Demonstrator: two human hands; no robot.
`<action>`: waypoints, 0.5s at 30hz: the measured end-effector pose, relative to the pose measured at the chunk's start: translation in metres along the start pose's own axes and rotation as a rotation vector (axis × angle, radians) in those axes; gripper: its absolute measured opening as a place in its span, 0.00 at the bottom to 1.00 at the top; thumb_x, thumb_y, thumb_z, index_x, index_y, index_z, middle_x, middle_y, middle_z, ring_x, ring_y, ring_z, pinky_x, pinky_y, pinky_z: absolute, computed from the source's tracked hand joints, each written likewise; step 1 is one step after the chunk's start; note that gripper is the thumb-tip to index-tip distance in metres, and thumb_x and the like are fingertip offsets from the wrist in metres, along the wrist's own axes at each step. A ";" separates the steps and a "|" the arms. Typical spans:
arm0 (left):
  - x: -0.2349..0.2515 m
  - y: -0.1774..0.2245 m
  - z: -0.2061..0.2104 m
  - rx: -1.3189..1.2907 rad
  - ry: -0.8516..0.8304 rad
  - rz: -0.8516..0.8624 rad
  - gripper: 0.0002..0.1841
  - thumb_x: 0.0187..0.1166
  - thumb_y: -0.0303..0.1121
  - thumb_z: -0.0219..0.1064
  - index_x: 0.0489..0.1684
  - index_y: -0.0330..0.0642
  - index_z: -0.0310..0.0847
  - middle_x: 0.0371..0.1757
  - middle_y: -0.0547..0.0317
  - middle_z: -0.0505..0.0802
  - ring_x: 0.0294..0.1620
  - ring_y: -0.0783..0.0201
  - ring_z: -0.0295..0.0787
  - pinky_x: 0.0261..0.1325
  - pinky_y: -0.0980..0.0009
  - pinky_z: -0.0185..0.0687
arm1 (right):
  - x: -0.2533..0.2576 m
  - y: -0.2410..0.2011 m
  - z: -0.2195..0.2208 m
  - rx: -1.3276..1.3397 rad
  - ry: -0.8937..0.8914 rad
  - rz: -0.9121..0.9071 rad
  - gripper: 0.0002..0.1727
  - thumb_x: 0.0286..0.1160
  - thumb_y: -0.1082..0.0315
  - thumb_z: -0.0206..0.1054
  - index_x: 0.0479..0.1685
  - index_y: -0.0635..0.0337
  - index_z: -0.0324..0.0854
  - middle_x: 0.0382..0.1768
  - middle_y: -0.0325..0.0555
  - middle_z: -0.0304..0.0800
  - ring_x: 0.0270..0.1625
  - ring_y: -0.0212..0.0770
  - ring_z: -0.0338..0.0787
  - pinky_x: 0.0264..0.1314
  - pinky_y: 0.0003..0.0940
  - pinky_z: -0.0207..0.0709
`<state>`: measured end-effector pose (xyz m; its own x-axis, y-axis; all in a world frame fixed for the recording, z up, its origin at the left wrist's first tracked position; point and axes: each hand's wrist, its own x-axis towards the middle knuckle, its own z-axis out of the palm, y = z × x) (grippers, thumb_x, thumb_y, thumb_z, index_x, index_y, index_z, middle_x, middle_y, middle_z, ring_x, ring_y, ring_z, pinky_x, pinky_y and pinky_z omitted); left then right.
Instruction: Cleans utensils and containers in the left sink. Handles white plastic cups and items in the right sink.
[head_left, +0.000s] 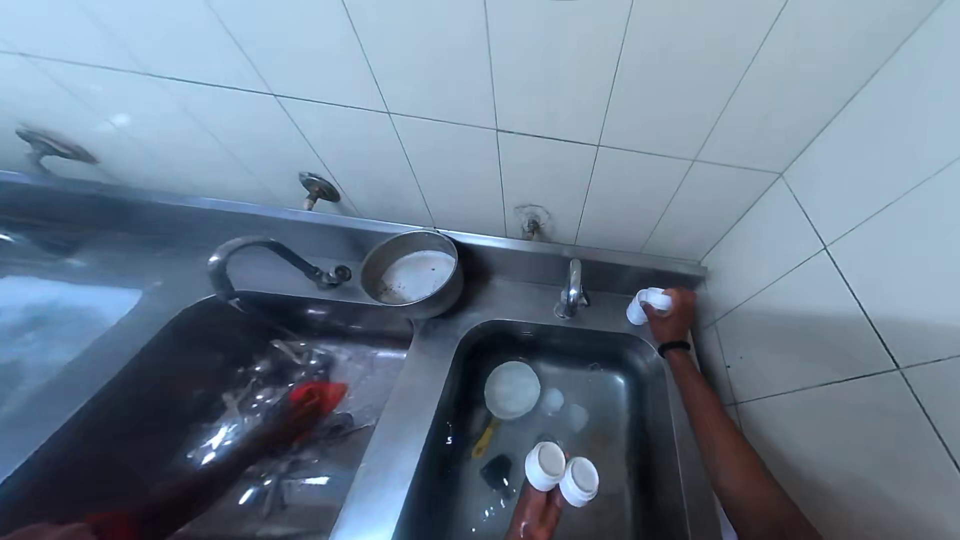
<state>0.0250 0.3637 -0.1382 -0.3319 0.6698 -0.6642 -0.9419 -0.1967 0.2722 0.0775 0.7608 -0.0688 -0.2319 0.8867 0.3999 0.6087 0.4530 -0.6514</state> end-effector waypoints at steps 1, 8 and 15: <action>0.000 0.000 0.001 -0.017 0.010 0.002 0.15 0.95 0.30 0.41 0.65 0.36 0.72 0.53 0.42 0.92 0.52 0.52 0.94 0.54 0.59 0.92 | 0.000 0.011 0.010 0.002 0.003 -0.023 0.29 0.56 0.61 0.87 0.54 0.71 0.85 0.72 0.72 0.75 0.75 0.66 0.77 0.76 0.59 0.74; 0.009 0.000 0.006 -0.035 -0.006 -0.009 0.17 0.96 0.34 0.39 0.62 0.36 0.74 0.51 0.41 0.93 0.49 0.51 0.94 0.51 0.58 0.93 | -0.019 0.042 0.040 0.082 -0.018 -0.030 0.20 0.66 0.62 0.82 0.56 0.58 0.91 0.79 0.70 0.69 0.79 0.66 0.75 0.76 0.61 0.75; 0.016 0.000 0.017 -0.009 -0.062 -0.018 0.15 0.94 0.30 0.42 0.62 0.34 0.73 0.51 0.42 0.92 0.51 0.52 0.93 0.55 0.58 0.92 | -0.093 -0.044 -0.032 0.265 -0.423 0.146 0.25 0.73 0.60 0.76 0.65 0.65 0.80 0.62 0.59 0.86 0.60 0.53 0.89 0.61 0.52 0.85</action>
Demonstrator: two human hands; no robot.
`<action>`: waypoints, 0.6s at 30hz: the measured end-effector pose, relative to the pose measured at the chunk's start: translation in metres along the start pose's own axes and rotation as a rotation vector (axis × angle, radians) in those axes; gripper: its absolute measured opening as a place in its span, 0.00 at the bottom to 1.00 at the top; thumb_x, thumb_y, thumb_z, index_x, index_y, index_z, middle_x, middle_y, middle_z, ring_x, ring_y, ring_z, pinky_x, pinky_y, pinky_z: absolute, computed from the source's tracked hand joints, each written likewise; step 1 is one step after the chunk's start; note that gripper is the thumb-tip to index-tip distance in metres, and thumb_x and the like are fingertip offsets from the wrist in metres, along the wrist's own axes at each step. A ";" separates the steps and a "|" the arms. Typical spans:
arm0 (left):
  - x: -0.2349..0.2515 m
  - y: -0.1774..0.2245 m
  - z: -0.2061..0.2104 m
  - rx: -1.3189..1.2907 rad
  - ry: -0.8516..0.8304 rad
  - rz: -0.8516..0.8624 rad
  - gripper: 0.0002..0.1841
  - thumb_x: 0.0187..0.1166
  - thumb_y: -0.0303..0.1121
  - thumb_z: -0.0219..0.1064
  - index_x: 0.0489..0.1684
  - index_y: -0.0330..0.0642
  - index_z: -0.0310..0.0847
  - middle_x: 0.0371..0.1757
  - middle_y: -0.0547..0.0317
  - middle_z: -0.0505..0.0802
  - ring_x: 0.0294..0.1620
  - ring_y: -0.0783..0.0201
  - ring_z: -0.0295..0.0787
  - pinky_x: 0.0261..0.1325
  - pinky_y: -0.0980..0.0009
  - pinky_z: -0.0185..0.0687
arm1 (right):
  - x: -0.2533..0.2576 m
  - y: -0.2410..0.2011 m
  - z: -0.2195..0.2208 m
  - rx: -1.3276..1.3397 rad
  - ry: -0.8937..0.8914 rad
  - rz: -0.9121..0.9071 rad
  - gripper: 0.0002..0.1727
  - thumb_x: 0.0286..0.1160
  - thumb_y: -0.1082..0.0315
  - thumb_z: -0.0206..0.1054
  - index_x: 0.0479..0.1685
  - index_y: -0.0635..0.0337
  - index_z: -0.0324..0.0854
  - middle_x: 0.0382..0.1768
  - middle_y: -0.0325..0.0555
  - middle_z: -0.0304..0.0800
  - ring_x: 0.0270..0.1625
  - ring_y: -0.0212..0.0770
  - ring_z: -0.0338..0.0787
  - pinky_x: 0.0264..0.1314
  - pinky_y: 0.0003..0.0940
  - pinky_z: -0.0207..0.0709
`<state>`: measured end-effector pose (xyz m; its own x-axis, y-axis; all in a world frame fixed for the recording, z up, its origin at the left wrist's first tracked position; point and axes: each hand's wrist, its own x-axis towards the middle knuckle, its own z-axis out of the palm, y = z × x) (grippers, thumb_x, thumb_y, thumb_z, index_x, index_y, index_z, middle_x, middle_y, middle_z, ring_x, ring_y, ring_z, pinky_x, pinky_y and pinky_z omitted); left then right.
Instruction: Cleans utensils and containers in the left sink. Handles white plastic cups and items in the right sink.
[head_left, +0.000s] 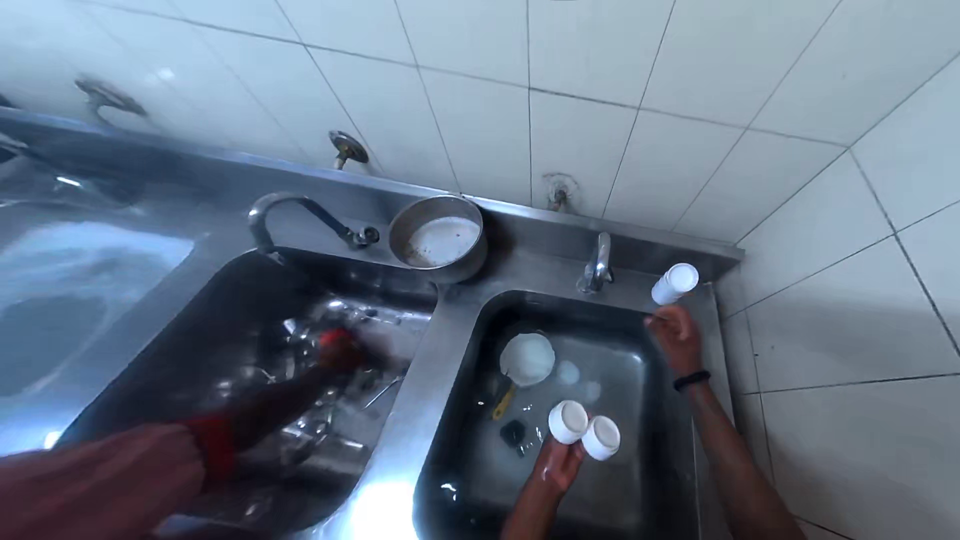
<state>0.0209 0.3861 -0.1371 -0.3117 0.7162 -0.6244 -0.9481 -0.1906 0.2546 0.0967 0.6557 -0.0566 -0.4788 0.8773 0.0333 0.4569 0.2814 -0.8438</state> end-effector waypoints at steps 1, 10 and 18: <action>0.003 -0.001 0.000 -0.009 0.000 0.002 0.15 0.94 0.30 0.43 0.63 0.34 0.73 0.51 0.42 0.93 0.51 0.52 0.94 0.55 0.58 0.92 | -0.029 -0.008 0.007 0.045 -0.261 0.048 0.26 0.74 0.58 0.76 0.67 0.62 0.81 0.63 0.54 0.88 0.60 0.49 0.90 0.62 0.50 0.86; 0.001 0.002 0.004 0.053 0.017 -0.033 0.16 0.95 0.33 0.43 0.63 0.33 0.73 0.49 0.40 0.92 0.44 0.51 0.95 0.46 0.60 0.94 | -0.110 -0.007 0.021 -0.080 -0.866 0.011 0.34 0.68 0.51 0.78 0.77 0.49 0.79 0.70 0.45 0.87 0.73 0.41 0.84 0.81 0.48 0.74; 0.001 0.017 -0.012 -0.056 0.137 -0.016 0.19 0.97 0.38 0.40 0.64 0.35 0.73 0.53 0.41 0.93 0.51 0.49 0.96 0.53 0.58 0.94 | 0.037 -0.012 -0.040 -0.102 0.210 -0.062 0.38 0.57 0.55 0.87 0.64 0.66 0.74 0.59 0.60 0.88 0.61 0.55 0.88 0.64 0.56 0.83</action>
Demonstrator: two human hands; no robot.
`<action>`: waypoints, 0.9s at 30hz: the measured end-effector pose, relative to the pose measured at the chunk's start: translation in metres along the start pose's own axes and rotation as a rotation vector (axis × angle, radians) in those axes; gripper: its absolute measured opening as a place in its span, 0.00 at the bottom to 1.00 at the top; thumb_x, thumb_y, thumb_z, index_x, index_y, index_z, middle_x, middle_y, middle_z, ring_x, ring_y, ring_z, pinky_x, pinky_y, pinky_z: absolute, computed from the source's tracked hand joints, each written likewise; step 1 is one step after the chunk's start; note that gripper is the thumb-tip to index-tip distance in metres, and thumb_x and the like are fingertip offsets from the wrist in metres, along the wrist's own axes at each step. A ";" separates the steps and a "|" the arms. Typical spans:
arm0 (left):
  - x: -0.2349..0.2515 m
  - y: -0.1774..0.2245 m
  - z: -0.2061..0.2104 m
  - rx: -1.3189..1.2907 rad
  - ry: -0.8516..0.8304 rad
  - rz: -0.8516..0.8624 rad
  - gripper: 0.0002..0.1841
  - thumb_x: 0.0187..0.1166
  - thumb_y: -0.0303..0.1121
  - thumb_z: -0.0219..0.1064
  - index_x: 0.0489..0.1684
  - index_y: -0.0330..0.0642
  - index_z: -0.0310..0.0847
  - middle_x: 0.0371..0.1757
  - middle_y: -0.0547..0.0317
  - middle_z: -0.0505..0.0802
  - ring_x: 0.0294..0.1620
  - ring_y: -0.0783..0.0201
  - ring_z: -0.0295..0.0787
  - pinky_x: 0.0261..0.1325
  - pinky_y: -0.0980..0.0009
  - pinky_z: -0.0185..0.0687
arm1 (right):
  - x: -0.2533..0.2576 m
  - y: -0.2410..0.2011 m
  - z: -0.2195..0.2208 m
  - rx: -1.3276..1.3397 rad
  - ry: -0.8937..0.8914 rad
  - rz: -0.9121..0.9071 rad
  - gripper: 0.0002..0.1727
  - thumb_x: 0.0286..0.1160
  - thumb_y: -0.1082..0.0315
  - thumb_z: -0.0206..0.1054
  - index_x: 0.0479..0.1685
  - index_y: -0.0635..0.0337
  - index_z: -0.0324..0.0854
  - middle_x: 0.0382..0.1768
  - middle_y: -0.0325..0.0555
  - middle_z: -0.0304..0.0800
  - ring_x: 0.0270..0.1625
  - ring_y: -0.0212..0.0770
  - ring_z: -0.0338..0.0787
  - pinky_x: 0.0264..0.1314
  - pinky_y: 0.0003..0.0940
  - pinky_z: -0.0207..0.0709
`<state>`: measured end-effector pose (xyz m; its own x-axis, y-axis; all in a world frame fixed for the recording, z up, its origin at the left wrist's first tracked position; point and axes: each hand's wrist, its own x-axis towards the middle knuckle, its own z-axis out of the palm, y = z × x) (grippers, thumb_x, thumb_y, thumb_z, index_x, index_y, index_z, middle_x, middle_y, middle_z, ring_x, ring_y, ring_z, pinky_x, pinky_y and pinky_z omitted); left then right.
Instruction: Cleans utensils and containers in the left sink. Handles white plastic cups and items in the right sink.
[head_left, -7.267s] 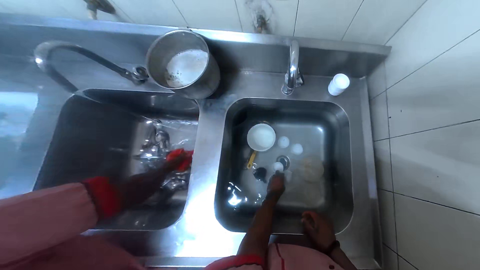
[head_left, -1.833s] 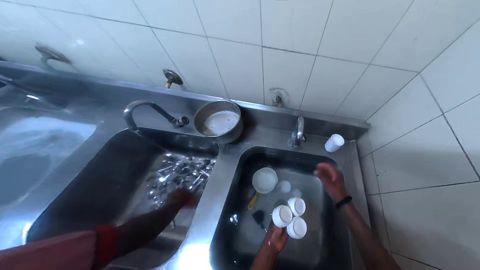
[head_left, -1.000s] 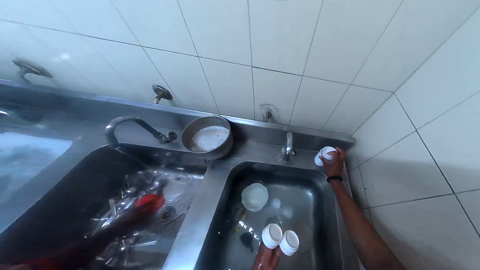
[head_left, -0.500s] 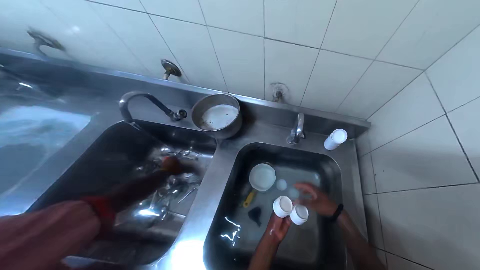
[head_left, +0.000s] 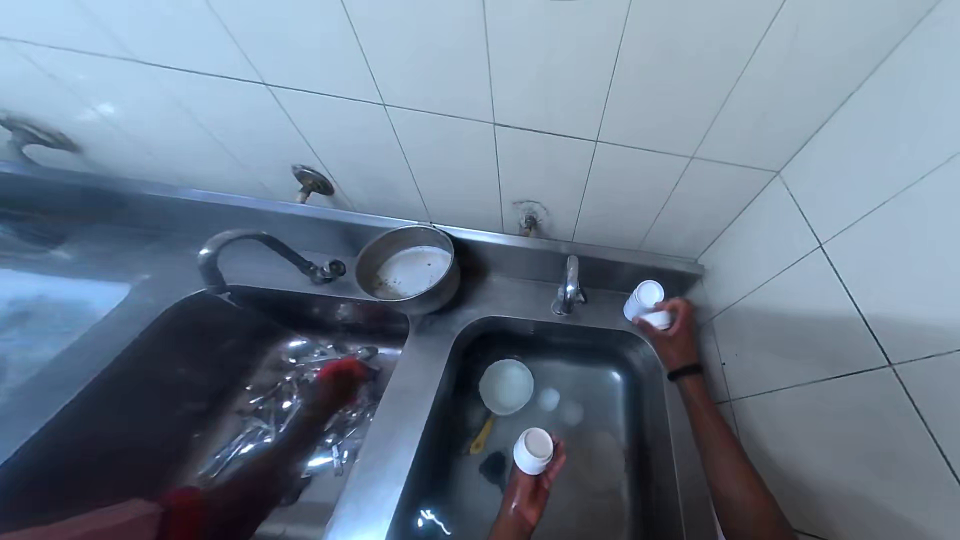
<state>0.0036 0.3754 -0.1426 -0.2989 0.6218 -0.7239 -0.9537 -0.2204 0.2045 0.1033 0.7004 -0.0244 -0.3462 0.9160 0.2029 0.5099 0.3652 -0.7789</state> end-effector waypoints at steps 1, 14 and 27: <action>0.001 0.002 -0.001 0.001 0.006 0.005 0.19 0.97 0.38 0.39 0.64 0.35 0.73 0.53 0.41 0.93 0.51 0.49 0.96 0.53 0.58 0.94 | 0.019 0.007 0.006 0.017 0.123 -0.064 0.36 0.54 0.55 0.88 0.57 0.67 0.75 0.59 0.60 0.87 0.63 0.55 0.87 0.67 0.54 0.81; 0.005 0.003 -0.005 0.044 0.002 0.013 0.20 0.96 0.37 0.37 0.60 0.36 0.75 0.44 0.45 0.93 0.36 0.58 0.94 0.41 0.67 0.93 | 0.069 0.071 0.065 -0.275 0.219 -0.192 0.22 0.69 0.50 0.78 0.49 0.59 0.89 0.72 0.67 0.77 0.77 0.65 0.76 0.77 0.63 0.71; 0.005 -0.010 0.009 0.099 -0.062 -0.028 0.19 0.96 0.38 0.38 0.62 0.37 0.73 0.48 0.43 0.93 0.36 0.56 0.93 0.38 0.66 0.92 | 0.065 0.072 0.045 -0.225 0.107 -0.070 0.25 0.68 0.54 0.81 0.60 0.58 0.87 0.68 0.65 0.83 0.69 0.64 0.84 0.68 0.63 0.79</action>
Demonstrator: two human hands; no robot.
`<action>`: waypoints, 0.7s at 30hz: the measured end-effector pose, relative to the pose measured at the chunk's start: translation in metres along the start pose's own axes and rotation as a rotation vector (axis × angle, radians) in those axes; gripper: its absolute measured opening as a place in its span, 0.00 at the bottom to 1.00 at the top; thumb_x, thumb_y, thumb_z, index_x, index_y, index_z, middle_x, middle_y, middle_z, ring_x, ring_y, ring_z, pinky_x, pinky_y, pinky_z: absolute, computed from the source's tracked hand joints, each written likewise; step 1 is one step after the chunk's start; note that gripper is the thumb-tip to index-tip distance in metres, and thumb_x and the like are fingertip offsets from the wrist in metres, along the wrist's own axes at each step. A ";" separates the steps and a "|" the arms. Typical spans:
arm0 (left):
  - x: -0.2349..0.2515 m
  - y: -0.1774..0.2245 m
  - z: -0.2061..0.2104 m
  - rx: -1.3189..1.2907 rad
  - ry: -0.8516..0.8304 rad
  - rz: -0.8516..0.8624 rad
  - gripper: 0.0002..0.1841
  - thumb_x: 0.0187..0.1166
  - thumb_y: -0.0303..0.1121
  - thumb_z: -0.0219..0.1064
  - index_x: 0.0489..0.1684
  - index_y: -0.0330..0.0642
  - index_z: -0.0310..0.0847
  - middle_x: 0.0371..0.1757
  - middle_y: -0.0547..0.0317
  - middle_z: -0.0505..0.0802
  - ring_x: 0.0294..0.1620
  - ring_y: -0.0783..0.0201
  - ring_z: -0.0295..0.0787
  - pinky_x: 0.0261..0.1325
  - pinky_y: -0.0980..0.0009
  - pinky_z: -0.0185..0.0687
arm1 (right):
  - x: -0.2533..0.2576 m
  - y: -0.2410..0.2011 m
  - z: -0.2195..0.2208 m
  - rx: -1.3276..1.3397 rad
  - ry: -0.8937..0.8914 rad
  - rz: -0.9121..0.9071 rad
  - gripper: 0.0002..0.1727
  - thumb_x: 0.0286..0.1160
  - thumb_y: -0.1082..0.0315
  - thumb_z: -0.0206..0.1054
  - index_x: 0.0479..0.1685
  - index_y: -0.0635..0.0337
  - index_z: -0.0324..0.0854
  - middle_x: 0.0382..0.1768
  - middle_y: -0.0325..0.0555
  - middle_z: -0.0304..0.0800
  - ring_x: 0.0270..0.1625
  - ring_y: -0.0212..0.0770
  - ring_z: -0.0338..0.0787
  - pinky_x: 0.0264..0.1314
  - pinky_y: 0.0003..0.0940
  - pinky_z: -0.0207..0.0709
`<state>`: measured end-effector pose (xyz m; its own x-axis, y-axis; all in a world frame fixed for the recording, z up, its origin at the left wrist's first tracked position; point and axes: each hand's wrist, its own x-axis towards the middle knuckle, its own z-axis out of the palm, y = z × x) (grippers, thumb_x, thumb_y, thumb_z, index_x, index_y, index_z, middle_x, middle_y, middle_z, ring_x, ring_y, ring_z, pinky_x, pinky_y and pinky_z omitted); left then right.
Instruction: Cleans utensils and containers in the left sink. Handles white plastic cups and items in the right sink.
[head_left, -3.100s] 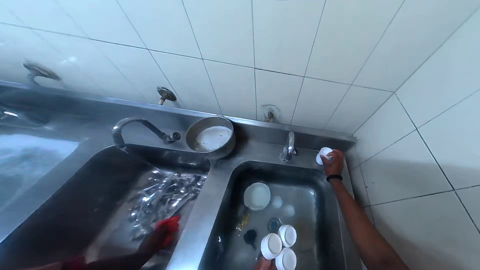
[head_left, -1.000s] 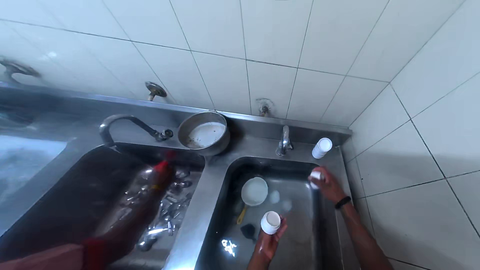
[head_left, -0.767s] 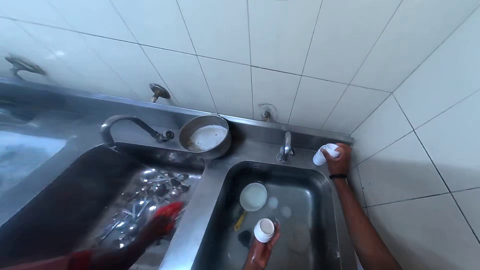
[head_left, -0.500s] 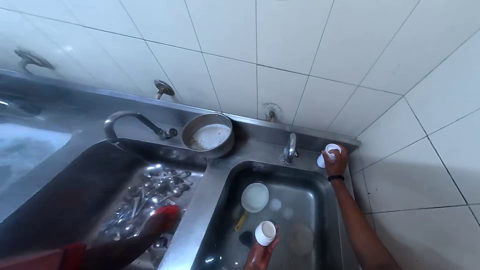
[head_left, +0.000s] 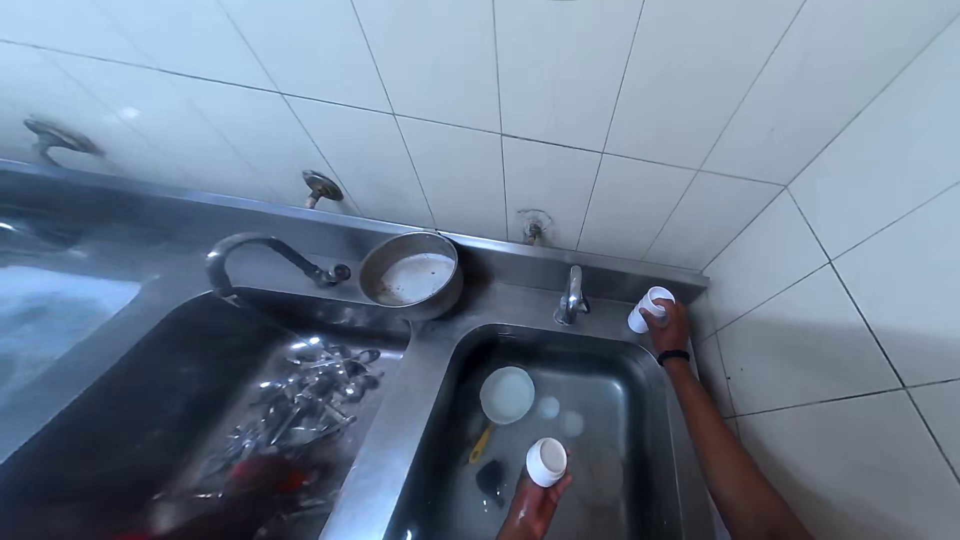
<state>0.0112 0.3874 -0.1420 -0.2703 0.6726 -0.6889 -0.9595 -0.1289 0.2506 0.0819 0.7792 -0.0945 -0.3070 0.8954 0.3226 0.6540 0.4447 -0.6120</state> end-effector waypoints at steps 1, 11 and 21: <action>-0.001 -0.001 -0.001 0.003 0.001 -0.001 0.19 0.96 0.38 0.38 0.63 0.37 0.73 0.49 0.42 0.93 0.36 0.56 0.94 0.38 0.66 0.92 | 0.002 0.000 -0.001 -0.024 -0.022 0.001 0.26 0.68 0.53 0.81 0.61 0.57 0.87 0.68 0.65 0.83 0.69 0.64 0.84 0.68 0.63 0.79; 0.003 -0.004 0.013 0.107 0.102 -0.020 0.11 0.93 0.29 0.46 0.62 0.37 0.70 0.38 0.48 0.91 0.31 0.60 0.92 0.36 0.67 0.91 | -0.147 -0.090 -0.042 0.389 -0.712 -0.211 0.33 0.67 0.54 0.79 0.74 0.52 0.81 0.74 0.47 0.83 0.78 0.43 0.80 0.80 0.45 0.76; 0.014 0.001 0.022 0.595 -0.165 -0.136 0.23 0.95 0.42 0.48 0.77 0.40 0.78 0.53 0.46 0.95 0.43 0.56 0.95 0.50 0.62 0.91 | -0.136 -0.091 -0.064 0.239 -0.578 -0.098 0.40 0.52 0.56 0.88 0.68 0.62 0.77 0.59 0.53 0.90 0.61 0.48 0.90 0.66 0.51 0.84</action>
<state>0.0081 0.4127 -0.1366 -0.0875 0.7638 -0.6395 -0.7627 0.3616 0.5362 0.1081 0.6153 -0.0362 -0.7252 0.6884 -0.0165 0.4522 0.4580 -0.7653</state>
